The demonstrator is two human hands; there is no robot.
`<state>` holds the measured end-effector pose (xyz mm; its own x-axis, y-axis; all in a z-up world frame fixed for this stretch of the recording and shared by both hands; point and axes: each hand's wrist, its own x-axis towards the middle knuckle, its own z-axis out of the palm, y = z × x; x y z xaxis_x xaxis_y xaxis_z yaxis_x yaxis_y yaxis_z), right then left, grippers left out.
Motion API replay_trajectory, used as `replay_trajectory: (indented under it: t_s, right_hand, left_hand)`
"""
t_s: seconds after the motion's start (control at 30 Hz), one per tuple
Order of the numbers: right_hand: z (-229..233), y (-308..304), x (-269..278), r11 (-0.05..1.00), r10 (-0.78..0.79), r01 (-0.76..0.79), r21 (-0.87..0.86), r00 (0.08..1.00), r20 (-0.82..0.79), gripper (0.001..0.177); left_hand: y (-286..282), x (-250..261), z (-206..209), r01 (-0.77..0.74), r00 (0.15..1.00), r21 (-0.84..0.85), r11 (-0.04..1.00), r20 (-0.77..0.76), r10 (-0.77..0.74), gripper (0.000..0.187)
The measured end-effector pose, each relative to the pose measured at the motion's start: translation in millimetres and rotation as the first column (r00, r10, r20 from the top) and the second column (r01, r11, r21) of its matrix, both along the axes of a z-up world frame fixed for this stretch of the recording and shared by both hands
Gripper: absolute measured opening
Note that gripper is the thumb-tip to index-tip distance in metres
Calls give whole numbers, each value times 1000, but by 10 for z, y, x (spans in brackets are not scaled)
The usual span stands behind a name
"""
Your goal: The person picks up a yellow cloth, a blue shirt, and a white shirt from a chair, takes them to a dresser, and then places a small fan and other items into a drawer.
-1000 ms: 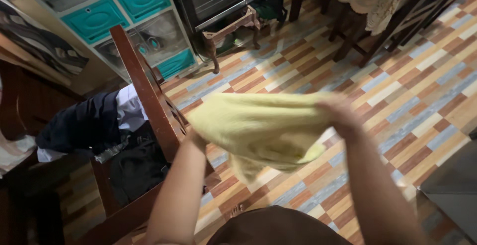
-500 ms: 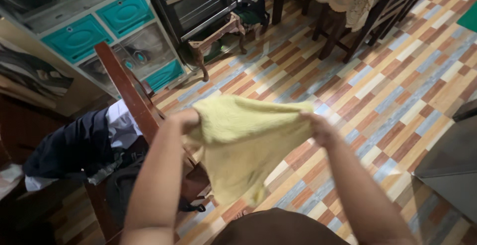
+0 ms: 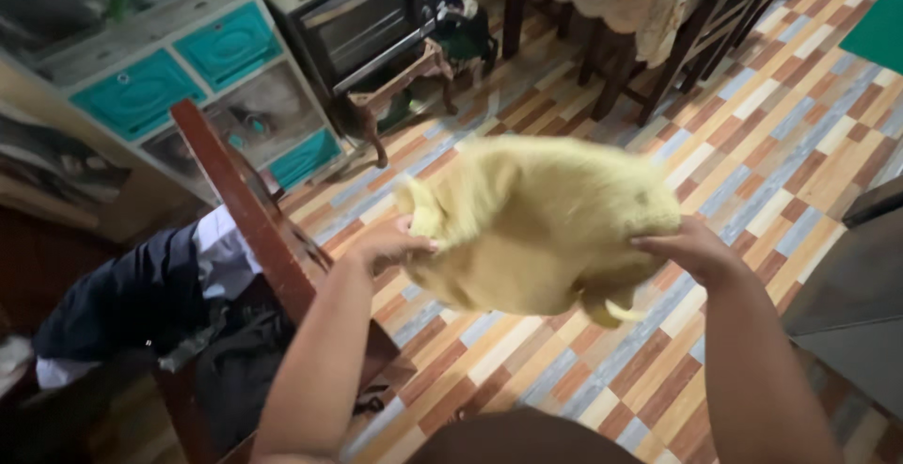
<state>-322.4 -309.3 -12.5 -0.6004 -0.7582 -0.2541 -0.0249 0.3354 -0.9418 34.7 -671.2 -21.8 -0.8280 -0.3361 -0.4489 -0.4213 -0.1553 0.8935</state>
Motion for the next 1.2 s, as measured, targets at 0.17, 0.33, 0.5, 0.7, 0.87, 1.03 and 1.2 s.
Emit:
replay_trajectory:
  t_s: [0.17,0.33,0.5,0.7,0.87,1.03,1.2]
  right_hand:
    - [-62,652,-527,950,-289,295,-97,954,77,38]
    - [-3,989,-872,776,-288,382,-502,922,258,31]
    - [137,799,-1066,531,-52,491,-691,833,551,41]
    - [-21,769,-1809,902,-301,209,-378,931,-205,35]
    - [129,363,-2336,987,-160,150,-62,831,-533,27]
    - [128,-567,-2944,931,-111,318,180,717,-688,29]
    - [-287,-1782,-3632,830,-473,473,-297,878,78,16]
  left_hand:
    - [-349,-202,-145,-595,800,-148,790,-13,600,59]
    - [-156,-390,402,-408,805,-73,910,-499,321,59]
    - [280,-870,686,166,986,-611,774,90,-140,42]
    - [-180,-1111,453,45,954,-892,450,172,245,34]
    - [-1029,-1070,353,-114,926,-937,329,20,378,17]
    - [-1980,-1593,-41,-258,941,-870,420,-127,315,20]
    - [-2983,-2589,-725,-583,811,-468,664,-294,506,19]
